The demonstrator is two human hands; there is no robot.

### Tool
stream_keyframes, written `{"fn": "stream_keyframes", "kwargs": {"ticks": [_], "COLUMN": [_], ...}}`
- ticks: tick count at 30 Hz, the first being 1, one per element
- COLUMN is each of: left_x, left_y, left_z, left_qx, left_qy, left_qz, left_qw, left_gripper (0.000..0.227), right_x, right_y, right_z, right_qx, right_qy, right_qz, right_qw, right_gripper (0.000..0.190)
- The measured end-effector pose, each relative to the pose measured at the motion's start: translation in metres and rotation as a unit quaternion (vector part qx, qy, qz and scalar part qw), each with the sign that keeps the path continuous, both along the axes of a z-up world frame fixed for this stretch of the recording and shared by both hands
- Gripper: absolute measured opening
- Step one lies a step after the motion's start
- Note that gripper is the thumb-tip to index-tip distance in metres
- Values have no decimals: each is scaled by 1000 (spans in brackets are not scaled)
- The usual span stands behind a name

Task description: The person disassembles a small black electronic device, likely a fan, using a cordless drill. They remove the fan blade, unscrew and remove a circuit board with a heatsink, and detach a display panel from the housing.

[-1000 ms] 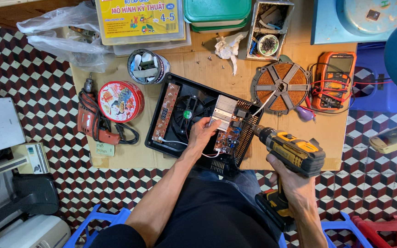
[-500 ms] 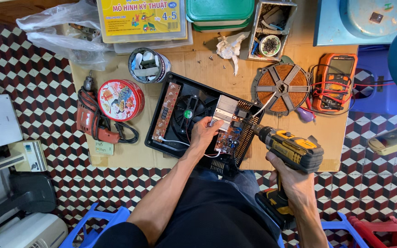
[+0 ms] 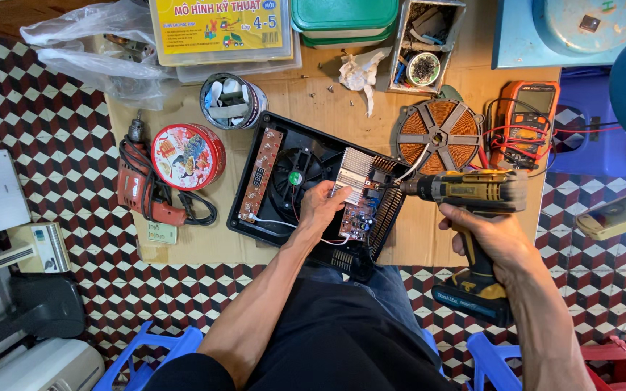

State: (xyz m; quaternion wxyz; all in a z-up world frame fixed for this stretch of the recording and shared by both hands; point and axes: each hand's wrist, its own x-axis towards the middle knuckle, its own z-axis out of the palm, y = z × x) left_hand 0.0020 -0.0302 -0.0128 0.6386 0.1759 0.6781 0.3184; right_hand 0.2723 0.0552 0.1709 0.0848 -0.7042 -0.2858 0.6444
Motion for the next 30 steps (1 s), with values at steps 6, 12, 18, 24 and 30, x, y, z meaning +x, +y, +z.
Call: {"fn": "stream_keyframes", "kwargs": {"ticks": [6, 12, 18, 24, 30], "left_x": [0, 1, 5, 7, 15], "left_y": [1, 2, -1, 1, -5], "left_z": [3, 5, 8, 35, 76], "left_qx": [-9, -11, 18, 77, 267], "left_qy": [-16, -10, 24, 124, 391], "left_qz": [12, 8, 12, -15, -155], "left_qw": [1000, 1000, 999, 989, 867], "left_gripper": [34, 36, 40, 44, 32], "right_x": [-3, -6, -8, -10, -9], "right_y": [2, -4, -14, -24, -29], "right_z": [-2, 1, 4, 4, 3], "right_qx": [-19, -2, 22, 49, 52], "right_qy": [-17, -9, 5, 13, 10], "right_qz": [1, -6, -33, -50, -56], "right_qw": [1000, 1000, 999, 997, 997], "right_gripper": [37, 36, 35, 31, 31]}}
